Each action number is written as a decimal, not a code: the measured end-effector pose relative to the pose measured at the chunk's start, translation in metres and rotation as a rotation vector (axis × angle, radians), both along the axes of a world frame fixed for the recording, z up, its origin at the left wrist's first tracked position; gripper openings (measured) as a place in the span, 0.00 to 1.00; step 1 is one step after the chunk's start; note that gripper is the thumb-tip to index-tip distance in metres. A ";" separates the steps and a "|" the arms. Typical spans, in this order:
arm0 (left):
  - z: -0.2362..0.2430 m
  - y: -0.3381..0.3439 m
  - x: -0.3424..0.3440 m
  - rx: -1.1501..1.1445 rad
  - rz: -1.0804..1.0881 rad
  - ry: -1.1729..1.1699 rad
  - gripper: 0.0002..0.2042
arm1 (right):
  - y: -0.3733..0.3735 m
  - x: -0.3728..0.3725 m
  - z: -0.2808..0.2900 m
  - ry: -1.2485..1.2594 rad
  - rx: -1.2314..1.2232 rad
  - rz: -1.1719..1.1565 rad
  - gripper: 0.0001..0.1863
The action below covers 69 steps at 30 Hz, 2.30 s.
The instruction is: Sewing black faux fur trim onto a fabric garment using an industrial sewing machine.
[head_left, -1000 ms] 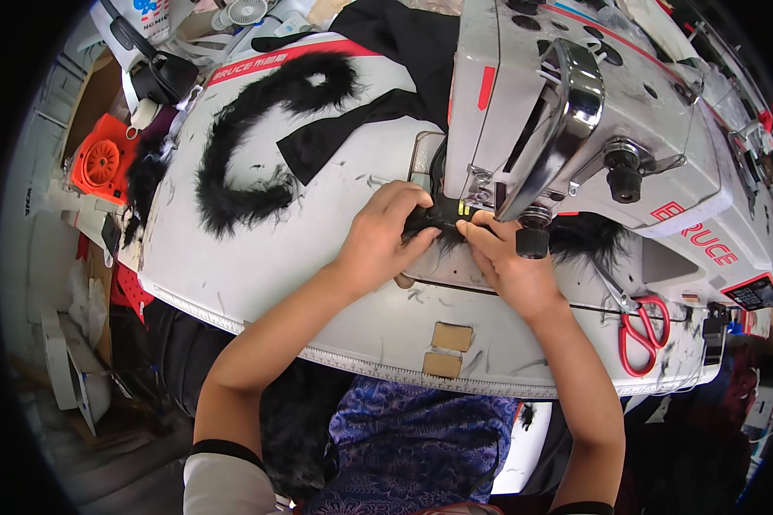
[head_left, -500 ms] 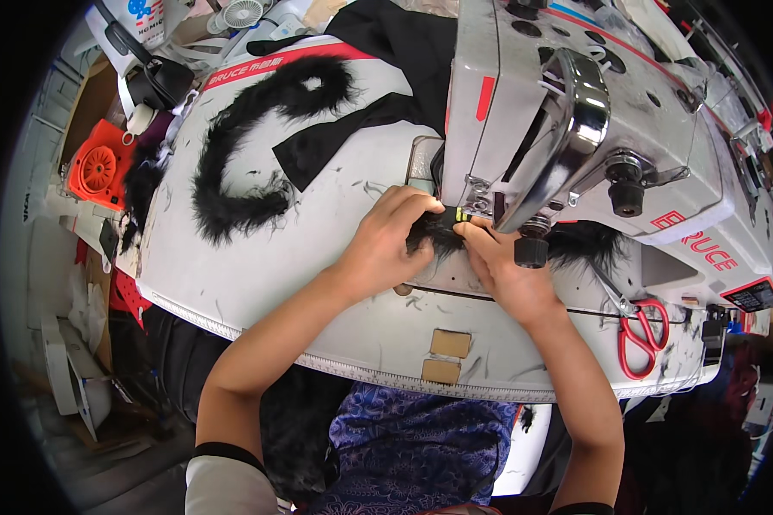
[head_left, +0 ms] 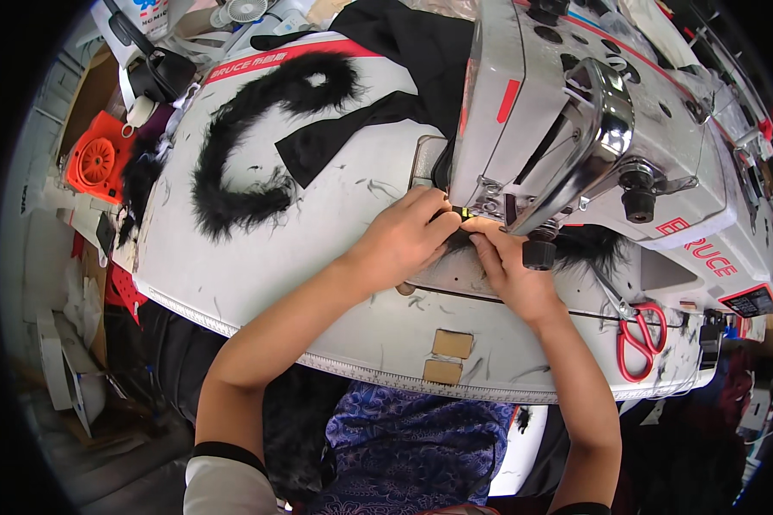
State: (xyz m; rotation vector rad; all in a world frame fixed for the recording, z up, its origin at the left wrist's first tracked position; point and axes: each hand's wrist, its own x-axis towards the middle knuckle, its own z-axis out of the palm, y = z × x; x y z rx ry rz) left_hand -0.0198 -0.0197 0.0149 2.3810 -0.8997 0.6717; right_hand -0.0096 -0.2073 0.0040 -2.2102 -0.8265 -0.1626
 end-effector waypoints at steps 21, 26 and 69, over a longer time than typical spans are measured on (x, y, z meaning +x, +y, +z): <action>-0.003 0.032 -0.016 -0.180 0.224 0.323 0.11 | 0.003 -0.007 0.000 -0.429 -0.208 -0.001 0.12; 0.007 0.016 -0.017 -0.409 0.263 0.649 0.11 | 0.011 -0.007 -0.002 -0.523 -0.283 -0.016 0.16; -0.014 0.001 -0.011 -0.291 0.362 0.328 0.07 | 0.022 -0.008 0.004 -0.477 -0.201 -0.026 0.19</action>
